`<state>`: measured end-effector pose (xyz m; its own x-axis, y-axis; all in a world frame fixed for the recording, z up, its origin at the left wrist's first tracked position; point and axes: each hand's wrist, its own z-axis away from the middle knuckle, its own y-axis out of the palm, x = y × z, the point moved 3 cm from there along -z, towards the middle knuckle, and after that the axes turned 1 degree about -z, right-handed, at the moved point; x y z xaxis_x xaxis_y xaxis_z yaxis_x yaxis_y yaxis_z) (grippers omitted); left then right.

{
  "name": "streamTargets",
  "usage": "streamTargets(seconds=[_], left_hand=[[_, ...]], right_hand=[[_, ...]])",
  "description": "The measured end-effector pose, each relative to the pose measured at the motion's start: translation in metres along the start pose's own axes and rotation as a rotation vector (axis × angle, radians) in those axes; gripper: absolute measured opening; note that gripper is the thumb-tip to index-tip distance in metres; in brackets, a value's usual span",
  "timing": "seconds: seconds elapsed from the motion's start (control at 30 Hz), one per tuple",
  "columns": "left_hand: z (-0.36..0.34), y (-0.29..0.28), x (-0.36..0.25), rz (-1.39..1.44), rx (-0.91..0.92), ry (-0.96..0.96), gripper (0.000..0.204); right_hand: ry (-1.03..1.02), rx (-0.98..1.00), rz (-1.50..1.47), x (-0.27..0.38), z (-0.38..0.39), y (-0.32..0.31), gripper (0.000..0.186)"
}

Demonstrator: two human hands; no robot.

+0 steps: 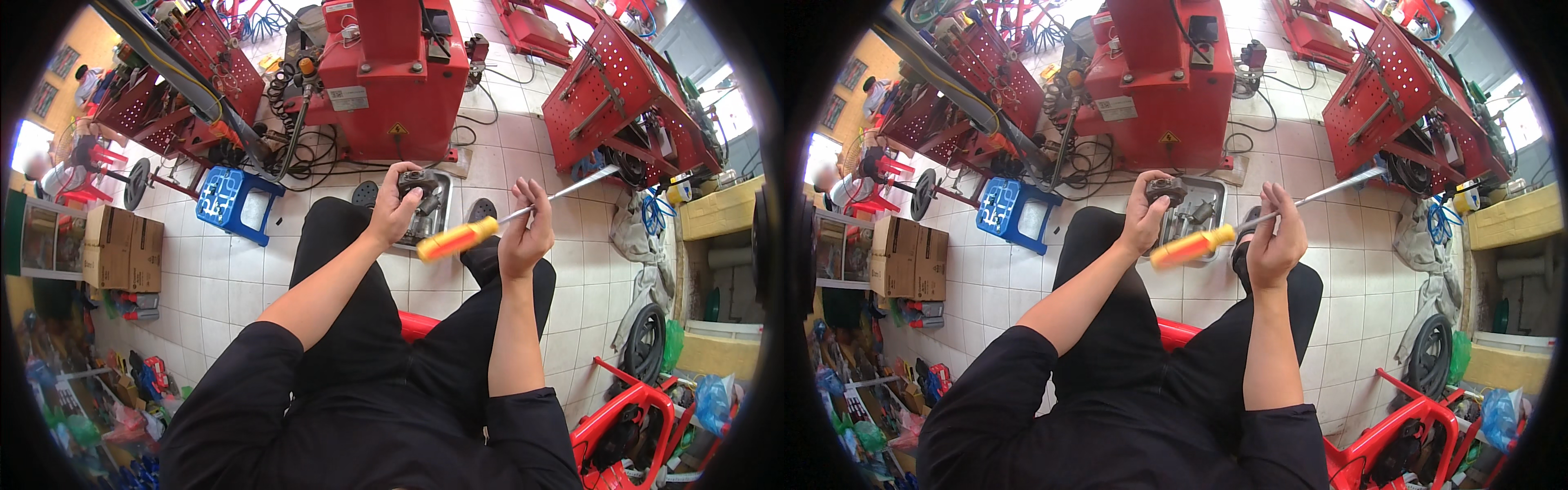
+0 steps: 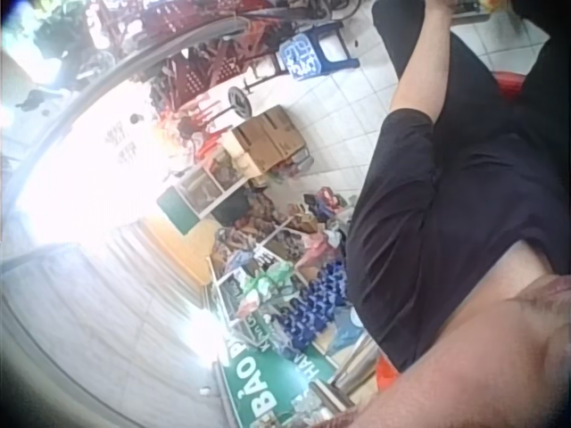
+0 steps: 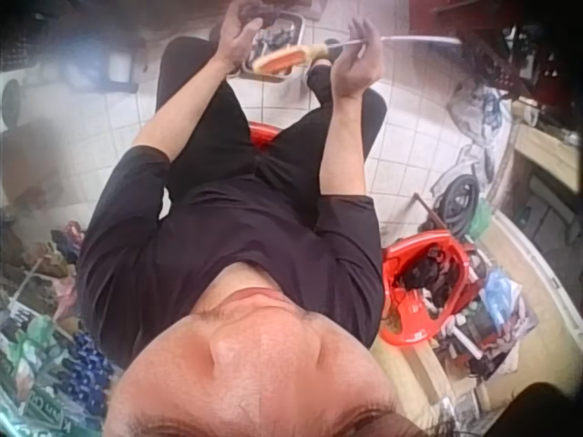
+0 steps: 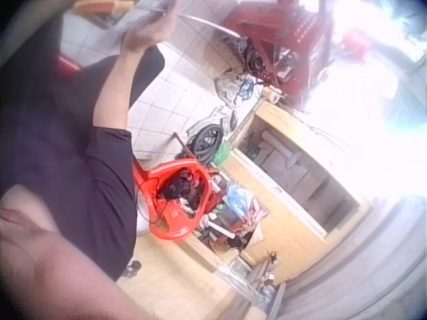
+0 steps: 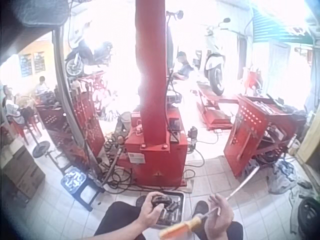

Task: The person sits on a red stool in a workshop and uses a screwdriver to disassemble a mechanical component, likely a carburetor, held over a metal tray. They remove small parts and screws, placing them into the tray, and continue to manipulate the component with both hands.

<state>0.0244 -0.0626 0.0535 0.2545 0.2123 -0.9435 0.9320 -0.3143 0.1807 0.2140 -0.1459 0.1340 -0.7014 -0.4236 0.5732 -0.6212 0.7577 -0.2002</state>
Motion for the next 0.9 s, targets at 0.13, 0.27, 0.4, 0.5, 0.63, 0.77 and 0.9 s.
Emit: streamTargets(seconds=[0.13, 0.27, 0.4, 0.5, 0.63, 0.77, 0.9], left_hand=[[0.001, -0.001, 0.002, 0.06, 0.023, -0.064, 0.028], [0.004, 0.003, 0.006, -0.167, 0.116, -0.078, 0.036], [0.006, 0.008, 0.012, -0.363, 0.186, -0.063, 0.036], [0.008, 0.016, 0.013, -0.369, 0.235, -0.057, 0.032], [0.01, 0.02, 0.01, -0.422, 0.288, -0.009, 0.031], [0.011, 0.024, 0.008, -0.442, 0.321, -0.003, 0.032], [0.011, 0.026, 0.006, -0.453, 0.351, 0.0, 0.033]], right_hand=[[0.185, 0.104, -0.047, -0.005, 0.005, -0.002, 0.019], [0.142, 0.005, -0.15, 0.01, -0.004, -0.005, 0.025], [0.224, -0.059, -0.313, 0.02, -0.005, -0.016, 0.026], [0.17, -0.107, -0.304, 0.033, -0.012, -0.021, 0.025], [0.19, -0.137, -0.346, 0.039, -0.018, -0.024, 0.025], [0.266, -0.123, -0.368, 0.035, -0.019, -0.027, 0.025], [0.266, -0.114, -0.351, 0.036, -0.018, -0.026, 0.026]])
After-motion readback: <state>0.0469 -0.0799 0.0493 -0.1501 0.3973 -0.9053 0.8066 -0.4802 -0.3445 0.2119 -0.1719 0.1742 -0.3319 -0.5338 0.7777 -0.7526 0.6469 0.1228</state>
